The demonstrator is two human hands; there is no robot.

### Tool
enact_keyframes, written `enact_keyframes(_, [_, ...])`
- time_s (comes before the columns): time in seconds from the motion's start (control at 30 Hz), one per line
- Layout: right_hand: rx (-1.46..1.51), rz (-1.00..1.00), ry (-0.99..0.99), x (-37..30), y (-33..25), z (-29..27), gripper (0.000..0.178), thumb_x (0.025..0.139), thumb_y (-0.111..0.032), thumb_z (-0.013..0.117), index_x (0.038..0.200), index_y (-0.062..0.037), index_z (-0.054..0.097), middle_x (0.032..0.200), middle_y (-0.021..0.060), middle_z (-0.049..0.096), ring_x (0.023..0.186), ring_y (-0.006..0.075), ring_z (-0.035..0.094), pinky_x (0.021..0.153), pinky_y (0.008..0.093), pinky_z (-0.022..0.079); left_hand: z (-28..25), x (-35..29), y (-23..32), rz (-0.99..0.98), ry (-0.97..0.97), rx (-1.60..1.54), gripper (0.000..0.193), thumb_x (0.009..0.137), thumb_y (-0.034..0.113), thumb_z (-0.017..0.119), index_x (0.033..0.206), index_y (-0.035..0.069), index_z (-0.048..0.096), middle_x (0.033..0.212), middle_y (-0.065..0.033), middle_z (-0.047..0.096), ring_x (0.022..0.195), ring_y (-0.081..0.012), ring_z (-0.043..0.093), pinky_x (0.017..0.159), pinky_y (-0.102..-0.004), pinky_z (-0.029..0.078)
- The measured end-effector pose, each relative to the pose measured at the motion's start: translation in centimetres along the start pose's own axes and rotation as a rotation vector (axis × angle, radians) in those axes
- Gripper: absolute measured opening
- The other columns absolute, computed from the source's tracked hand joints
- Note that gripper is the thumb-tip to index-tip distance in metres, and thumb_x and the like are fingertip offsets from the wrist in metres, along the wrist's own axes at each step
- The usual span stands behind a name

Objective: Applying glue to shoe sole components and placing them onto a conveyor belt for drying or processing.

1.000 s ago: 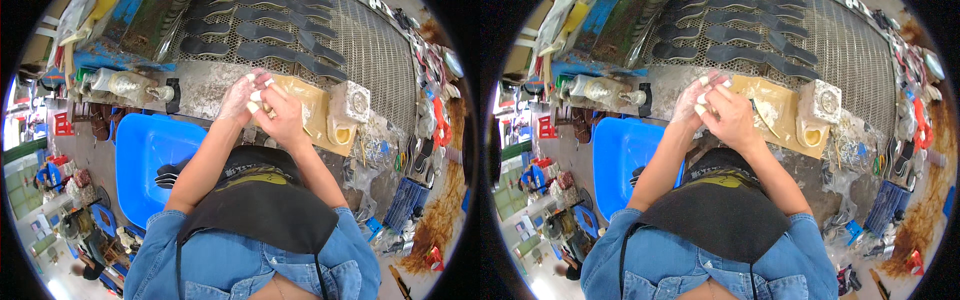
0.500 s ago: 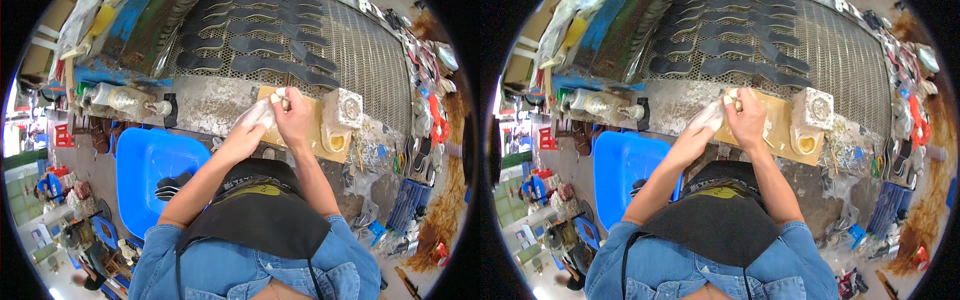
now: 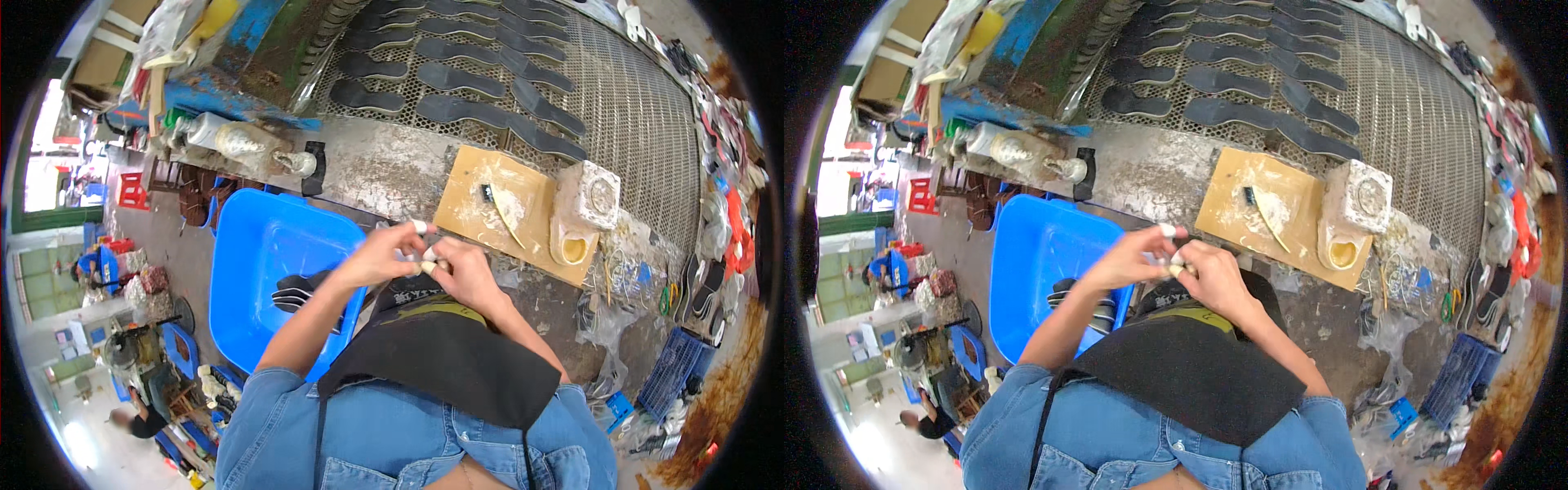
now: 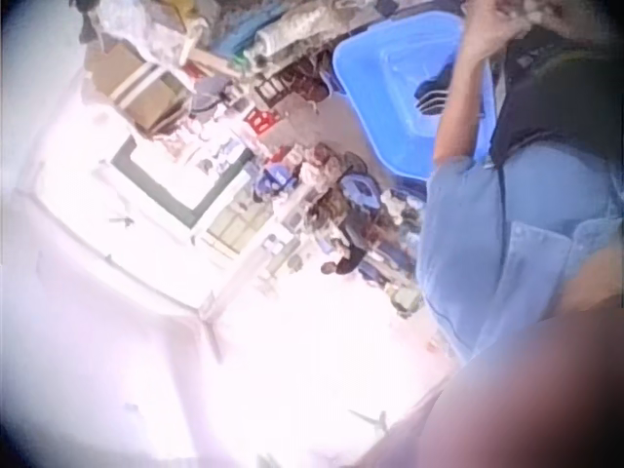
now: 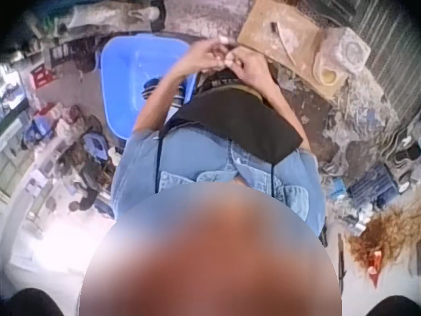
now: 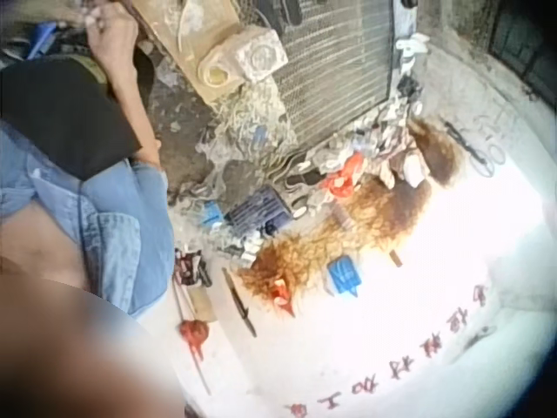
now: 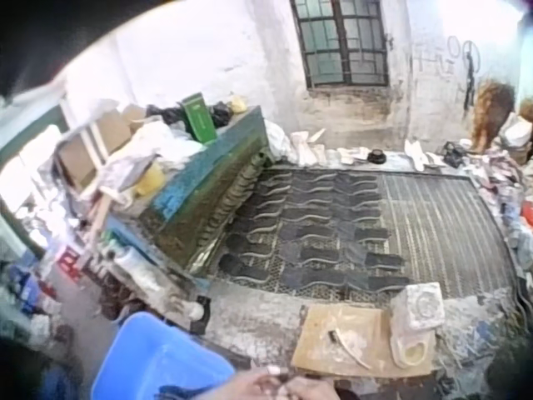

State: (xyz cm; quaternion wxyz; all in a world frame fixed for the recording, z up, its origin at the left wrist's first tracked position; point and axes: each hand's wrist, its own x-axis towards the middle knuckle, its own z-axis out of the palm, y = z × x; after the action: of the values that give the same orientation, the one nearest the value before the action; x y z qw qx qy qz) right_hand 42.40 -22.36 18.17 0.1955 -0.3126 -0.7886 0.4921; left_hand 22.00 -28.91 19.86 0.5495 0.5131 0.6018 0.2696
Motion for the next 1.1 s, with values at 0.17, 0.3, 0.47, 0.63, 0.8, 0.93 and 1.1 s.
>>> enact_keyframes(0.17, [0.05,0.302,0.003,-4.2,1.2,-6.5,0.012,0.082,-0.005,0.059,0.094,-0.0014,0.06,0.077,0.0152,0.061,0.068,0.0264,0.062,0.064,0.0365,0.049,2.2,0.8,-13.2,-0.136,0.032,0.585,0.047,0.069,0.012,0.073,0.114,0.005,0.061,0.119,-0.0171,0.06,0.108,-0.0363,0.059,0.093,-0.043,0.047])
enact_keyframes(0.3, [-0.014,0.37,0.563,-12.2,7.7,-15.0,0.013,0.086,-0.005,0.056,0.098,-0.0016,0.06,0.074,0.0105,0.059,0.065,0.0147,0.056,0.062,0.0327,0.047,2.9,-0.6,-12.0,-0.229,0.124,0.573,0.052,0.066,0.026,0.08,0.11,0.005,0.063,0.117,-0.0186,0.058,0.111,-0.0356,0.056,0.093,-0.0427,0.047])
enact_keyframes(0.47, [-0.415,0.674,0.935,-20.7,19.3,-22.8,0.017,0.085,-0.007,0.057,0.101,-0.0045,0.062,0.084,0.0143,0.069,0.073,0.024,0.068,0.065,0.0355,0.05,2.0,2.1,-11.5,-0.284,0.247,0.734,0.039,0.076,0.025,0.073,0.109,0.007,0.063,0.083,-0.0103,0.069,0.077,-0.0299,0.067,0.072,-0.0408,0.053])
enact_keyframes(0.63, [-0.674,0.768,0.898,-24.5,33.6,-28.3,0.028,0.084,-0.011,0.055,0.112,-0.0068,0.06,0.089,0.0196,0.069,0.083,0.0372,0.067,0.072,0.0475,0.051,-0.4,2.8,-12.0,-0.174,0.3,0.633,0.035,0.079,0.018,0.071,0.111,0.007,0.064,0.083,-0.0096,0.069,0.077,-0.0252,0.068,0.071,-0.0367,0.053])
enact_keyframes(0.8, [-0.801,1.112,0.695,-22.6,36.3,-31.3,0.052,0.077,-0.024,0.07,0.125,-0.0084,0.056,0.099,0.0199,0.069,0.093,0.0379,0.066,0.077,0.0461,0.053,-2.2,2.0,-10.6,-0.249,0.262,0.619,0.034,0.081,0.015,0.07,0.113,0.005,0.064,0.089,-0.0094,0.071,0.079,-0.0197,0.068,0.072,-0.0337,0.053])
enact_keyframes(0.93, [-1.147,1.011,0.639,-20.6,34.7,-30.1,0.063,0.076,-0.034,0.073,0.13,-0.0113,0.052,0.107,0.0191,0.068,0.1,0.0389,0.065,0.084,0.0493,0.052,-4.7,0.1,-11.4,-0.322,0.364,0.585,0.034,0.082,0.015,0.07,0.114,0.006,0.064,0.094,-0.0107,0.071,0.082,-0.0222,0.069,0.072,-0.0339,0.054])
enact_keyframes(1.1, [-0.922,1.131,0.591,-22.7,36.2,-30.0,0.041,0.079,-0.021,0.059,0.118,-0.009,0.063,0.107,0.0218,0.066,0.101,0.0411,0.063,0.086,0.0477,0.05,-8.7,0.1,-13.6,-0.355,0.502,0.616,0.028,0.082,0.018,0.07,0.108,0.007,0.067,0.096,-0.0122,0.072,0.087,-0.0234,0.07,0.077,-0.036,0.055])
